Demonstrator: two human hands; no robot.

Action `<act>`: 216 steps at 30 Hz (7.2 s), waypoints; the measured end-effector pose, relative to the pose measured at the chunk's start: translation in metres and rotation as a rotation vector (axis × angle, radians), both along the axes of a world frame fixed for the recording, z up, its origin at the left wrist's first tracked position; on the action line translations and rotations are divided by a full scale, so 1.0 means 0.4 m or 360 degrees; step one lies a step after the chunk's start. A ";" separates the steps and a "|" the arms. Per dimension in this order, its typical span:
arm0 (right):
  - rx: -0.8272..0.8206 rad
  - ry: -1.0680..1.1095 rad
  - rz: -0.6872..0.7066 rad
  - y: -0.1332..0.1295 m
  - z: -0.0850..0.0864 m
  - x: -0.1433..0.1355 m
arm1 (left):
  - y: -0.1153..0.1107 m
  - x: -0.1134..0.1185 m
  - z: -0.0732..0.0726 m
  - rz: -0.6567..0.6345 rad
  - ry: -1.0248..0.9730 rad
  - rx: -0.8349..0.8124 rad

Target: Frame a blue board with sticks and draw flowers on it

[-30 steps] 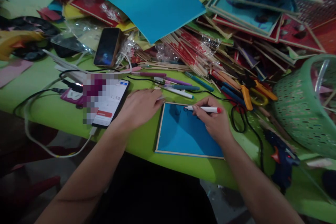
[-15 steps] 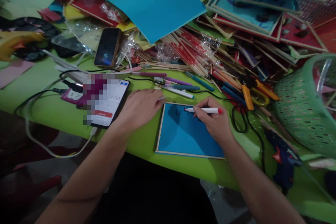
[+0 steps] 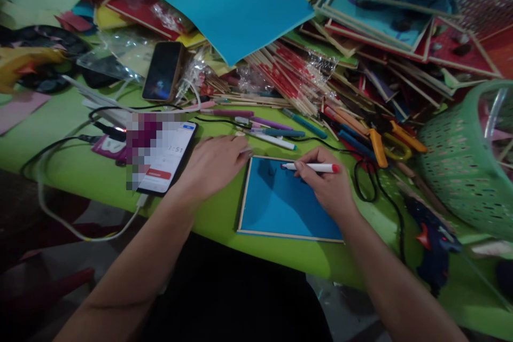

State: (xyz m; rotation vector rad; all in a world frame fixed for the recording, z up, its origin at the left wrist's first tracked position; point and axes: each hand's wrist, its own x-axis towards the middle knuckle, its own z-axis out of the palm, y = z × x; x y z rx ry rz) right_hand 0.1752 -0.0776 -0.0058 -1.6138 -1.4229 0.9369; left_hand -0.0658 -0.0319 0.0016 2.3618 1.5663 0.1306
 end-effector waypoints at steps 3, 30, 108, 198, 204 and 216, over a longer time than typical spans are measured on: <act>0.0004 -0.0021 -0.0004 0.000 0.003 -0.001 | 0.000 0.000 0.002 -0.0009 -0.0006 -0.0009; 0.0151 -0.0089 -0.0045 -0.002 -0.006 0.006 | -0.005 -0.002 0.001 -0.0004 0.0033 0.0033; 0.0130 -0.0062 -0.0133 -0.013 -0.007 0.012 | 0.005 0.002 0.015 -0.0009 0.0104 -0.0055; 0.0031 -0.0053 0.0052 -0.029 -0.008 0.011 | -0.001 -0.002 -0.001 0.0011 -0.0067 -0.0028; 0.0052 -0.0034 0.0033 -0.025 -0.004 0.005 | -0.001 -0.001 0.001 0.0010 -0.0067 -0.0037; 0.0136 0.0174 -0.0067 -0.024 -0.017 0.014 | 0.000 -0.002 -0.002 0.0002 -0.0038 -0.0030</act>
